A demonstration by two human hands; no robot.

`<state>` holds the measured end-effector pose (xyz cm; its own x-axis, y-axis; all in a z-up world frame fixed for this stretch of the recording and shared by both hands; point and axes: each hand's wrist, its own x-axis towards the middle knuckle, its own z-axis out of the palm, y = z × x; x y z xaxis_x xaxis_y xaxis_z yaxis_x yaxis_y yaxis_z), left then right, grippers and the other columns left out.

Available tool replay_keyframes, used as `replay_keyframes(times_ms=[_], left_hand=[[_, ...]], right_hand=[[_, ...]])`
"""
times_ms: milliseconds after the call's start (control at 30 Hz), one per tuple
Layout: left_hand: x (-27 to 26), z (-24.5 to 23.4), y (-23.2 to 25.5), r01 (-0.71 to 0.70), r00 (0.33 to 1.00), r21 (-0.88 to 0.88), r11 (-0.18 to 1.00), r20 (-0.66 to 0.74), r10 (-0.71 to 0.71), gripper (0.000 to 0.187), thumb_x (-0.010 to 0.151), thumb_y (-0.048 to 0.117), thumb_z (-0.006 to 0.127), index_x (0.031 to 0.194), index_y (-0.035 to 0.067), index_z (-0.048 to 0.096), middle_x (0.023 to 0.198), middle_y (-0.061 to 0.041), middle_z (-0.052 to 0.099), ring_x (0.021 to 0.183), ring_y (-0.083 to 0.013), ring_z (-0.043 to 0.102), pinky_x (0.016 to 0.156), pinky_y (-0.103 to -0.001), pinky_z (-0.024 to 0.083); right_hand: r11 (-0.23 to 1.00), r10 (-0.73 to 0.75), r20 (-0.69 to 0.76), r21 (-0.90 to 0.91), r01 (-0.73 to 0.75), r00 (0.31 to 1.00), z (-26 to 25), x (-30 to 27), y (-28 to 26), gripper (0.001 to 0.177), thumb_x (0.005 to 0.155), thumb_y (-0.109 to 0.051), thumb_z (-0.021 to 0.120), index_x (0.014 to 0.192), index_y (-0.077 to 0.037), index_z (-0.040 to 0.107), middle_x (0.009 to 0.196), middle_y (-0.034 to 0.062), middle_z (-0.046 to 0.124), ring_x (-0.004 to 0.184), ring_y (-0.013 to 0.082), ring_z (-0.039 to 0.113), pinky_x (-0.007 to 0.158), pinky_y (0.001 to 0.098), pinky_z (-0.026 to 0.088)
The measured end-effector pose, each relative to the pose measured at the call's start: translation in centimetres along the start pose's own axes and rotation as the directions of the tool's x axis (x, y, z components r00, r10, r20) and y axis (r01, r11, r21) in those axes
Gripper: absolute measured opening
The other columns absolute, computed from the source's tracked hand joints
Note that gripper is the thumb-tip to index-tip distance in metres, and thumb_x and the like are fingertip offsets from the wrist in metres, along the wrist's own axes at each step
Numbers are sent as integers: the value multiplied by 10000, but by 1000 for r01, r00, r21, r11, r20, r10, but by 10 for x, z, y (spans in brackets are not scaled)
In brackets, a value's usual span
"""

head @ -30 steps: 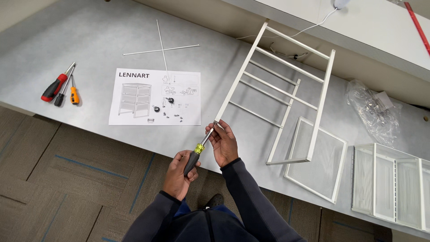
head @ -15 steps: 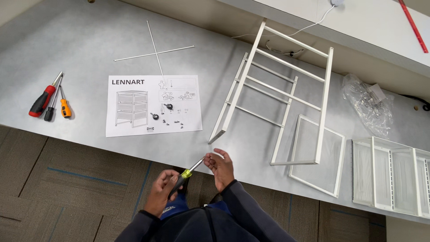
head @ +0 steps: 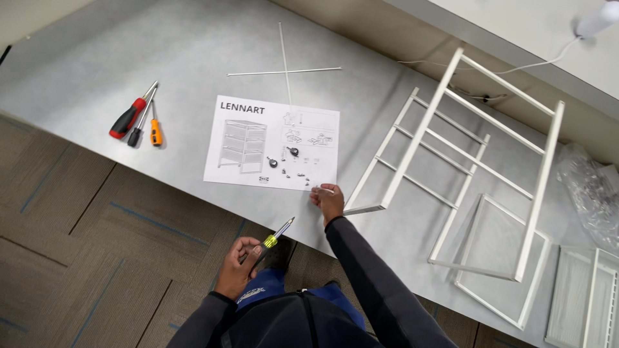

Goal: The person assembles a white metal drawer unit, using a screwdriver to attach horizontal support bars to the vertical side frames while referencing a provided instruction sheet on the desk.

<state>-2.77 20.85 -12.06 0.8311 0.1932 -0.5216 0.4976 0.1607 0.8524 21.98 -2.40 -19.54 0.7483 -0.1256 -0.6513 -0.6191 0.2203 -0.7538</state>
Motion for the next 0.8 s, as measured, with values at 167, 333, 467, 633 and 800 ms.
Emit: replay_keyframes(times_ms=[167, 333, 467, 633, 800], left_hand=[[0, -1, 3, 33, 997, -65, 997, 75, -28, 299, 1132, 319, 763, 1342, 110, 724, 880, -54, 682, 617, -158, 610, 586, -329, 496], [21, 8, -5, -14, 971, -40, 999, 237, 23, 444, 1073, 351, 782, 1458, 156, 678, 1313, -95, 860, 1169, -203, 808, 1082, -375, 632], [26, 36, 29, -105, 918, -51, 993, 380, 116, 441, 1070, 321, 813, 1437, 139, 648, 1295, -106, 821, 1155, -194, 779, 1053, -357, 600], [19, 78, 113, -232, 780, 60, 971, 608, 149, 455, 1115, 440, 709, 1514, 223, 677, 1426, -42, 818, 1329, -261, 820, 1101, -484, 707], [59, 142, 141, -452, 785, 113, 885, 522, 334, 434, 1151, 404, 678, 1456, 97, 651, 1359, -157, 764, 1266, -315, 712, 1035, -473, 558]], right_hand=[[997, 3, -26, -82, -5, 1000, -24, 0, 14, 250, 980, -14, 838, 1169, -46, 678, 1020, 183, 833, 726, 181, 669, 656, 306, 552], [994, 105, 473, -36, -100, 875, -32, -118, 0, 420, 1209, -390, 557, 1421, -65, 715, 1342, 173, 811, 1202, 301, 812, 1074, 511, 695], [997, 30, 570, -76, 17, 821, -38, -176, -5, 531, 1177, -456, 612, 1577, -110, 663, 1448, 133, 825, 1240, 238, 780, 1075, 398, 676], [811, -388, 433, -259, 525, 814, -53, -226, -60, 345, 1214, -395, 616, 1410, -116, 661, 1315, 59, 746, 1281, 201, 755, 1064, 361, 602], [880, -465, -93, -155, 449, 880, -94, -225, -95, 346, 1207, -436, 562, 1193, -98, 631, 979, 146, 798, 930, 288, 846, 946, 429, 675]])
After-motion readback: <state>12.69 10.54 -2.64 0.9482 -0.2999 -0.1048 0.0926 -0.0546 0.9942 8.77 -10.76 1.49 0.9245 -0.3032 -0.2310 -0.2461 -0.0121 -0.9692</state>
